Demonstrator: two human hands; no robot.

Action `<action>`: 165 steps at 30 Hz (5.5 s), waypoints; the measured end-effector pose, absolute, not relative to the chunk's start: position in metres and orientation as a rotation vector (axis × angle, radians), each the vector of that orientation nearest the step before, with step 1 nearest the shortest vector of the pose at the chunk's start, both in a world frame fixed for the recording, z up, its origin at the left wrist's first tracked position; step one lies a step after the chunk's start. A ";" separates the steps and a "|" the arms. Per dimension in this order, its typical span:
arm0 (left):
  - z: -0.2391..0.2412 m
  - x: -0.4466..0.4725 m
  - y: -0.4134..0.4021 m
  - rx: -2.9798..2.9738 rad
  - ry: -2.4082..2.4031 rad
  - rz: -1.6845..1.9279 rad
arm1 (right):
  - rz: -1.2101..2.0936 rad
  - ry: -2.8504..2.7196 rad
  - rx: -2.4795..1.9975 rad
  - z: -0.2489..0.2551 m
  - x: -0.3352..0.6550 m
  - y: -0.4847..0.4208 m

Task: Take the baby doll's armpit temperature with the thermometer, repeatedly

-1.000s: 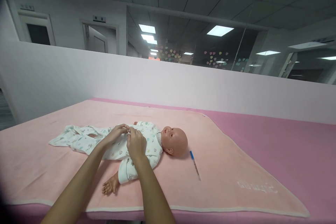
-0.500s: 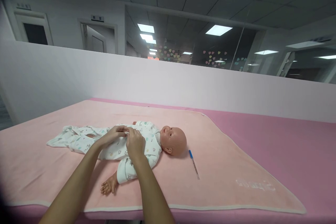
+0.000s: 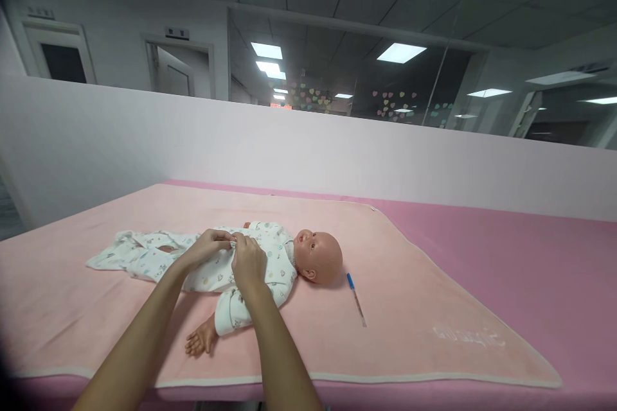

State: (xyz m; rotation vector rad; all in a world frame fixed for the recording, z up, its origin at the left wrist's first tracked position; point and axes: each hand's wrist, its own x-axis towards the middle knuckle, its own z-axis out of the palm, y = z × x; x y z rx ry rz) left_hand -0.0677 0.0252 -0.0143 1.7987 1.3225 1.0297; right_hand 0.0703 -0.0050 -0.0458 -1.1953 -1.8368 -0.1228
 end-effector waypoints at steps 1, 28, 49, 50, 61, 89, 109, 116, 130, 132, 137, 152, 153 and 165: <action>-0.014 -0.068 0.025 1.805 1.325 1.023 | -0.122 -1.837 -1.192 -0.046 0.070 -0.005; -0.015 -0.067 0.025 2.098 1.503 1.022 | -0.083 -1.846 -1.210 -0.046 0.072 -0.004; -0.007 -0.062 0.018 2.163 1.393 1.079 | 0.032 -1.782 -1.147 -0.041 0.075 -0.004; -0.007 -0.061 0.017 2.160 1.395 1.082 | 0.038 -1.782 -1.144 -0.040 0.075 -0.004; -0.008 -0.063 0.018 2.144 1.335 1.072 | 0.020 -1.785 -1.169 -0.041 0.075 -0.004; -0.009 -0.061 0.021 1.985 1.263 1.061 | -0.106 -1.797 -1.158 -0.046 0.069 -0.008; -0.011 -0.064 0.018 2.142 1.994 0.998 | -0.104 -1.774 -1.118 -0.049 0.070 -0.004; -0.015 -0.072 0.022 2.016 2.339 0.983 | -0.045 -1.611 -0.951 -0.036 0.074 -0.013; -0.018 -0.048 0.019 2.521 1.962 1.993 | -0.130 -0.694 -1.354 -0.096 0.232 -0.167; -0.022 -0.043 0.020 2.611 1.810 2.062 | -0.140 -0.736 -1.451 -0.092 0.224 -0.152; -0.021 -0.033 0.017 2.584 1.527 2.252 | -0.147 -0.793 -1.523 -0.033 0.173 -0.037; -0.019 -0.027 0.002 2.180 1.458 2.014 | -0.208 -1.368 -2.243 -0.096 0.297 -0.142; -0.018 -0.026 0.001 2.176 1.492 1.977 | -0.182 -1.401 -2.284 -0.092 0.296 -0.136; -0.024 -0.024 0.002 2.321 1.526 1.961 | -0.242 -1.147 -2.399 -0.067 0.299 -0.147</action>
